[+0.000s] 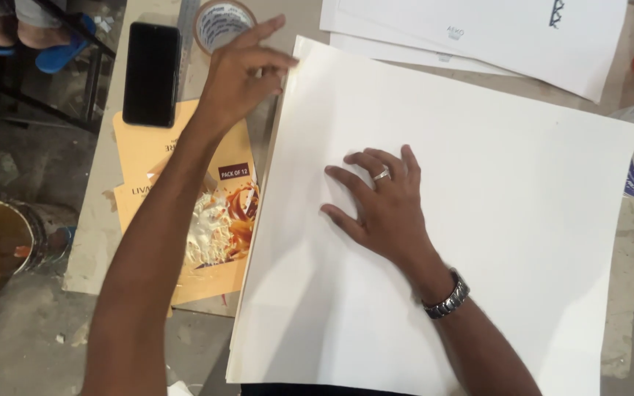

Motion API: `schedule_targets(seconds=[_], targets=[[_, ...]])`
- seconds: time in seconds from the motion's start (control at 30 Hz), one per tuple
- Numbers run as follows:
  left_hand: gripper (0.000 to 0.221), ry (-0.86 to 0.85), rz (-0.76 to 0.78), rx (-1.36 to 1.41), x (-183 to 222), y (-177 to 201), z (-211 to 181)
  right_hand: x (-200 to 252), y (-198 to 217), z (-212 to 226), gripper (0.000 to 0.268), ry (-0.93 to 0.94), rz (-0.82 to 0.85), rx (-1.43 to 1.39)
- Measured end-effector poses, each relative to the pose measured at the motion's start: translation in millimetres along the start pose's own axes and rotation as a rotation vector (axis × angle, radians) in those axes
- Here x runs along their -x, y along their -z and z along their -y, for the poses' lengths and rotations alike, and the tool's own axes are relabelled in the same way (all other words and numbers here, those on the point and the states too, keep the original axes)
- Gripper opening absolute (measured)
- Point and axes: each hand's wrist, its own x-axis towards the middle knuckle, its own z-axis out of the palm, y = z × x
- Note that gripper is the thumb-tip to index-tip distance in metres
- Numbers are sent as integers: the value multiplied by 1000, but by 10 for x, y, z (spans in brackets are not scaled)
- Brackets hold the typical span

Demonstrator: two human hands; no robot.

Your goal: Checking and sorting large white sheets of paper and cardboard packaging.

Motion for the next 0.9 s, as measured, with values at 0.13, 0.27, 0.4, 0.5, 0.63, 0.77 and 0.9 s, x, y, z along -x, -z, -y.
schedule_targets(seconds=[0.13,0.27,0.4,0.5,0.63,0.77,0.9], targets=[[25,-93,75,-151,601,44,-265,-10,-7,-16,48,4,-19,5],[26,4,122,-200,1418,76,-701,20,-38,-31,49,15,-16,20],[52,1118,399,-133,1738,83,-1591,25,-54,-59,49,24,-23,43],[52,1150,541,-286,2335,84,-1741,33,-36,-59,48,25,-16,29],[27,-3,274,-408,3356,144,-1535,35,-29,-51,49,21,-26,22],[33,-238,210,-434,3522,178,-1784,36,-16,-48,48,22,-21,9],[64,709,583,-253,3651,47,-1826,41,3,-53,46,56,-42,50]])
